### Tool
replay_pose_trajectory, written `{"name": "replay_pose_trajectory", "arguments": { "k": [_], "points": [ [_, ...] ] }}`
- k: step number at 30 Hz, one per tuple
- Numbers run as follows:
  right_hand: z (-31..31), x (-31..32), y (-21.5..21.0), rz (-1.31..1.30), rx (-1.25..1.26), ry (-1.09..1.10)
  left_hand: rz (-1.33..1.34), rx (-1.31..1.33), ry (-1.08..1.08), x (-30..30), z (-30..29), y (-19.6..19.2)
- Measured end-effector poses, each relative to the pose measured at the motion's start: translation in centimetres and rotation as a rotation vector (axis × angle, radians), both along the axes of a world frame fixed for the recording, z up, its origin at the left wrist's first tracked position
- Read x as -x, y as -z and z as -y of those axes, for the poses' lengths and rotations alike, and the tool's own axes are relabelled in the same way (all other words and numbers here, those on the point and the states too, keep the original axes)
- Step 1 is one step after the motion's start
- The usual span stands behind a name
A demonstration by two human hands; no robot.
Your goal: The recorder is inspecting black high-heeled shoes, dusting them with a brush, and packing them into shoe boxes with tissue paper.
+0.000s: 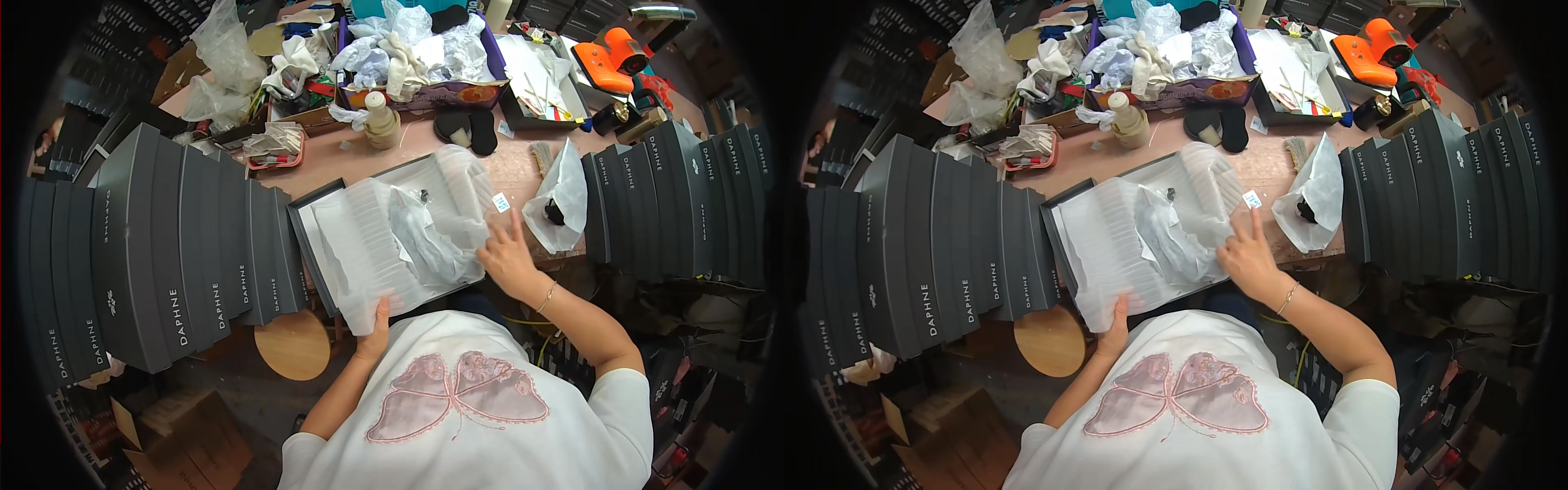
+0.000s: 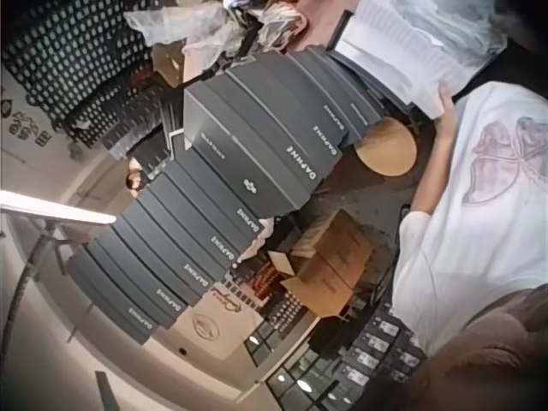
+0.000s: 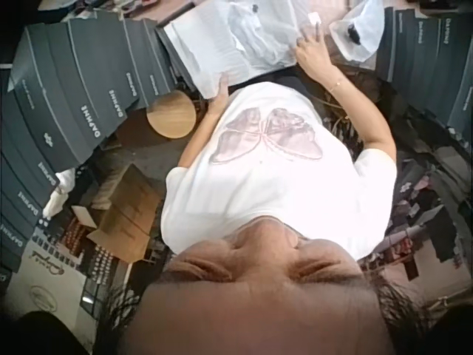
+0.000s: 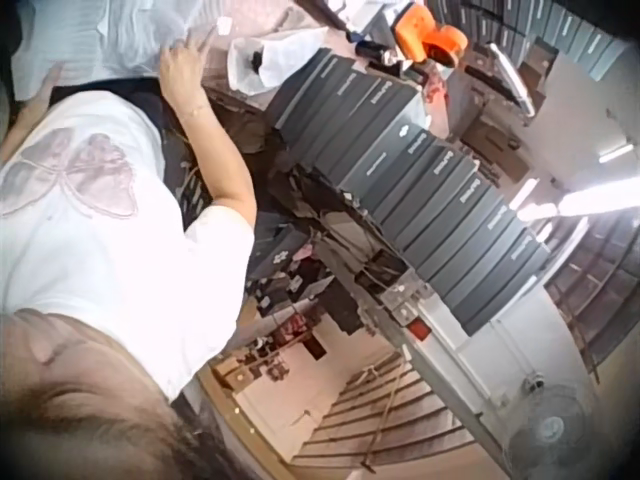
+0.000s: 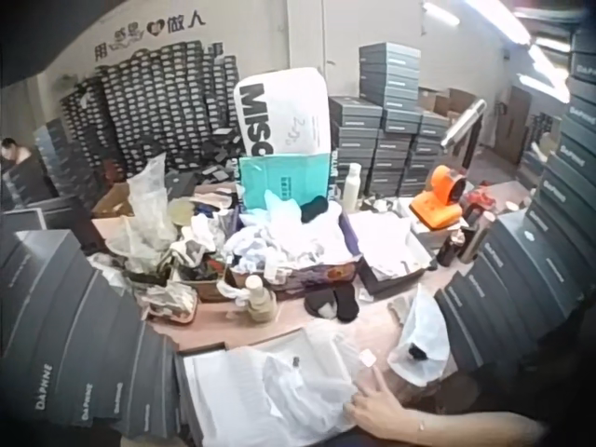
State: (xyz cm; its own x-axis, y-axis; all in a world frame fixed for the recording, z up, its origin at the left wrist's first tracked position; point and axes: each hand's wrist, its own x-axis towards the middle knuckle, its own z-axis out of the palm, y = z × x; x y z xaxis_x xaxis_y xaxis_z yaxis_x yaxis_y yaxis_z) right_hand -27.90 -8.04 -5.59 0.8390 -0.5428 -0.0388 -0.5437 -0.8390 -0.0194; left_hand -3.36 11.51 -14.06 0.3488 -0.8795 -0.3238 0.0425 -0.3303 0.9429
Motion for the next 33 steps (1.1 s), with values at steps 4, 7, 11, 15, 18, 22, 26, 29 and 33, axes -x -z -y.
{"name": "replay_pose_trajectory", "arguments": {
  "k": [4, 7, 11, 15, 18, 22, 26, 29, 33],
  "points": [
    [-3.1, -6.8, 3.5, 0.139, -0.39, 0.166, 0.243, 0.089, 0.102, 0.6, -0.5, 1.9],
    [-2.8, -7.9, 12.3, 0.261, -0.518, 0.352, 0.352, 0.129, 0.153, 1.1, 0.5, 0.3],
    [-2.5, -7.9, 12.5, 0.38, -0.723, 0.3, 0.371, 0.233, 0.224, 1.5, 1.4, -2.6],
    [0.9, -10.2, 14.3, 0.295, -0.772, 0.113, 0.527, 0.165, 0.598, 0.8, 1.8, -1.5],
    [5.6, -12.5, 12.4, 0.246, -0.737, 0.194, 0.467, -0.053, 0.674, -0.9, 1.0, -4.1],
    [8.4, -15.5, 15.5, 0.276, -0.593, 0.311, 0.84, 0.16, 0.564, -4.4, -4.6, 1.7],
    [9.6, -17.3, 14.6, 0.512, -0.714, 0.499, 1.108, 0.106, 0.279, -1.8, 0.9, -2.8],
    [9.9, -14.5, 7.6, 0.64, -0.753, 0.455, 1.032, 0.237, 0.316, 0.3, 6.6, -1.9],
    [9.9, -6.1, -0.8, 0.656, -0.386, 0.336, 1.302, 0.159, 0.904, 2.0, 16.4, 0.4]
  ]
}}
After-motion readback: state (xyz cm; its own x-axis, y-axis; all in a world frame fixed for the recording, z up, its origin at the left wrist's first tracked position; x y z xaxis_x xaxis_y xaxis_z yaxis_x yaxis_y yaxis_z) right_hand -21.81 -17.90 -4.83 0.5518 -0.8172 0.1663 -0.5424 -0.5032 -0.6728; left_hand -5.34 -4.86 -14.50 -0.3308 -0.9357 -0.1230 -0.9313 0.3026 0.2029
